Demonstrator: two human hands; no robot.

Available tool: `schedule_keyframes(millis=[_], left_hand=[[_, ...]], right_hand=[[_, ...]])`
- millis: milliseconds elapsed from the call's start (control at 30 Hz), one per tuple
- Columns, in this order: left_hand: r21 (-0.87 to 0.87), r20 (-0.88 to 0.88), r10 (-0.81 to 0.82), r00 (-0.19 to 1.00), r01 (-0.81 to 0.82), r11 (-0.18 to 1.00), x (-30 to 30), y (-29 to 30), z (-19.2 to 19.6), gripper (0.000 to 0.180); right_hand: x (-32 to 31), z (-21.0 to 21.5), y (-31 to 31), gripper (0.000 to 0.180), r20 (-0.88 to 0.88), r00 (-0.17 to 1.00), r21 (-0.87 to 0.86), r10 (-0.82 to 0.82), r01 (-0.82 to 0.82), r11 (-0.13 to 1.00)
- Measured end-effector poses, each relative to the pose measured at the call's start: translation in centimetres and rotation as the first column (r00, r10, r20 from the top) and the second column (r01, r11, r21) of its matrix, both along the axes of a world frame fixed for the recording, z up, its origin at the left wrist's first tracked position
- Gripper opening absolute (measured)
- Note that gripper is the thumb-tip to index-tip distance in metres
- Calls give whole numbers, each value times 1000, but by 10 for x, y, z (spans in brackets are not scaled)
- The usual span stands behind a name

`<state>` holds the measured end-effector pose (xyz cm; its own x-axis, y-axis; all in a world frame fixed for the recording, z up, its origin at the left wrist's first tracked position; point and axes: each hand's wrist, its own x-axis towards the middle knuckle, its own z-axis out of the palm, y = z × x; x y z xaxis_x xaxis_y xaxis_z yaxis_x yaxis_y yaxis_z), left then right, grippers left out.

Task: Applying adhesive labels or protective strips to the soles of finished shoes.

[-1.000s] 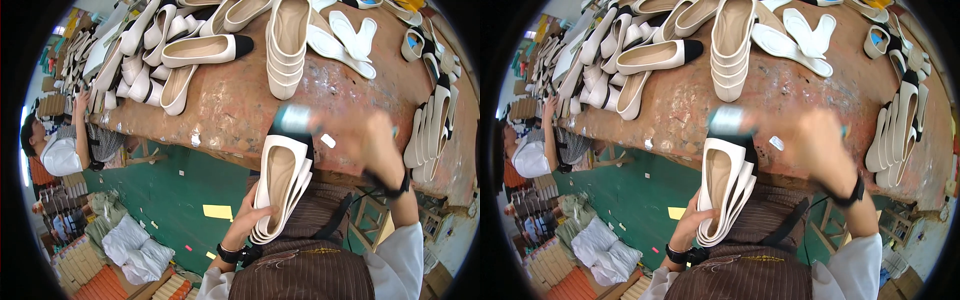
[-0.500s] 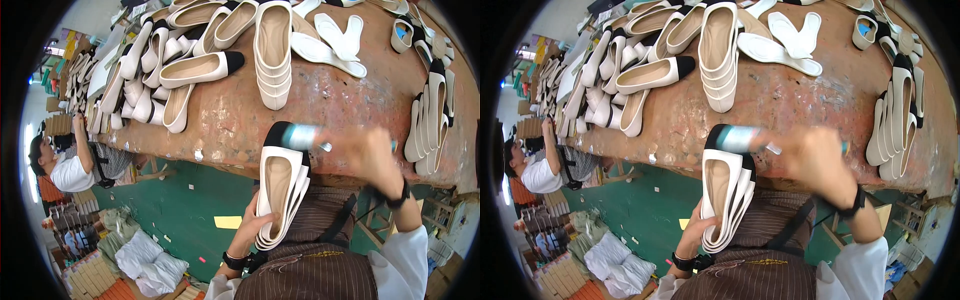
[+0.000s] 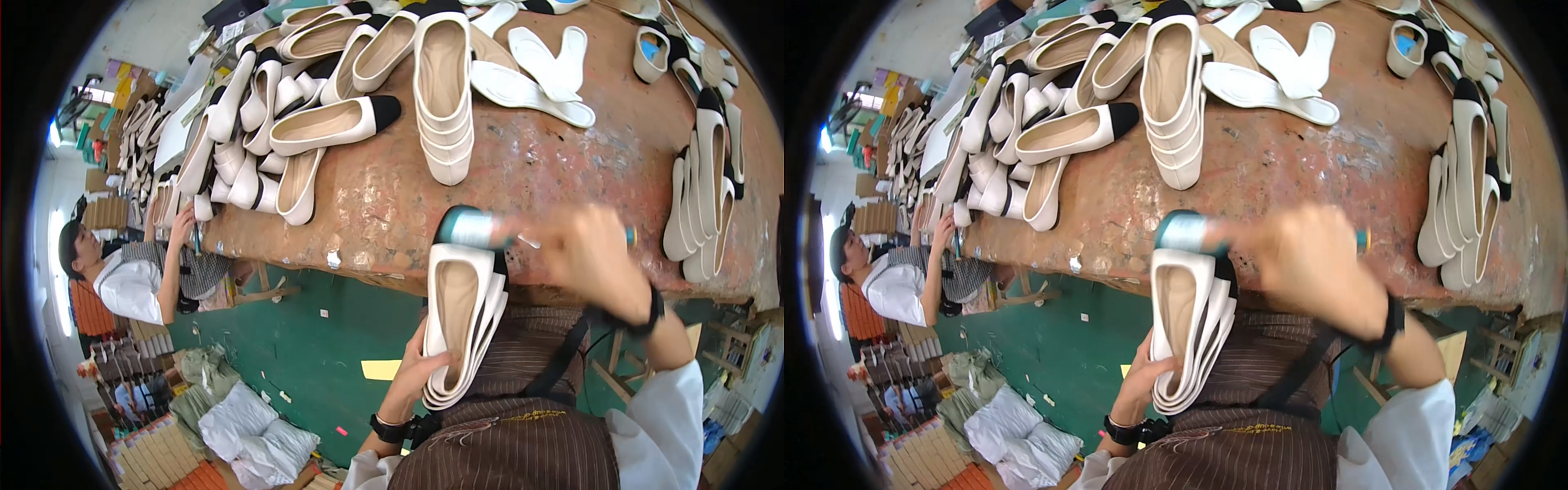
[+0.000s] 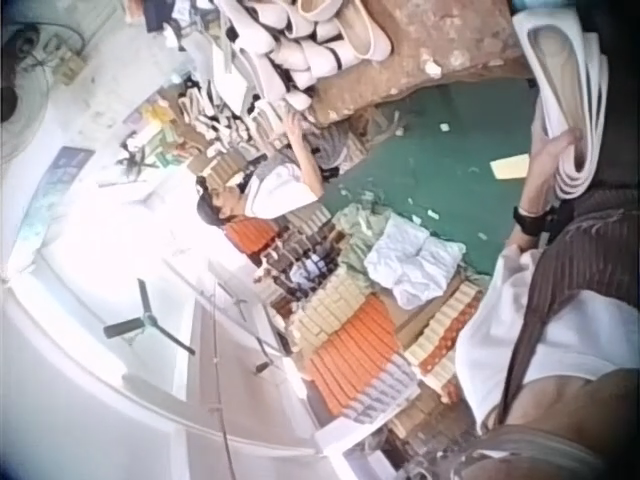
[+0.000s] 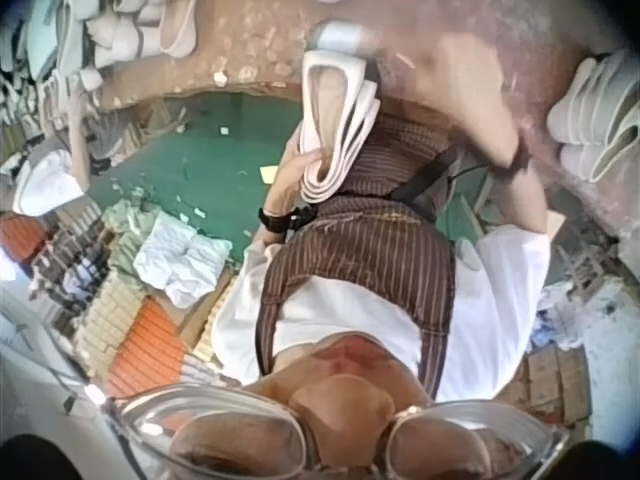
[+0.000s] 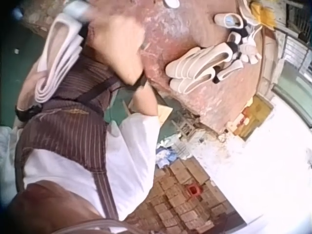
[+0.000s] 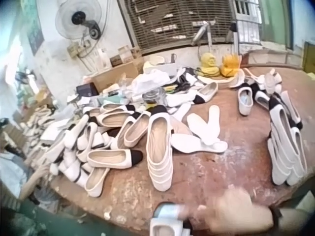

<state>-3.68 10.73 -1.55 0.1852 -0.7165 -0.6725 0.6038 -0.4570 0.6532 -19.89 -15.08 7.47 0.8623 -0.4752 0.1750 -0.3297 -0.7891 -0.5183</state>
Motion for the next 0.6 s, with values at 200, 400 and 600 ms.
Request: schedule_keyframes(millis=[200, 400, 600], left_hand=[[14, -21, 52, 998, -52, 999, -1, 2, -6, 83], [26, -28, 27, 999, -27, 999, -2, 0, -1, 86], [3, 49, 20, 999, -20, 1000, -2, 6, 1, 87]], right_hand=[[-3, 0, -36, 39, 83, 869, -213, -488, 494, 843], [-5, -7, -25, 43, 99, 896, 73, -433, 427, 901], [-12, -1, -2, 39, 5, 987, 214, -158, 154, 965]])
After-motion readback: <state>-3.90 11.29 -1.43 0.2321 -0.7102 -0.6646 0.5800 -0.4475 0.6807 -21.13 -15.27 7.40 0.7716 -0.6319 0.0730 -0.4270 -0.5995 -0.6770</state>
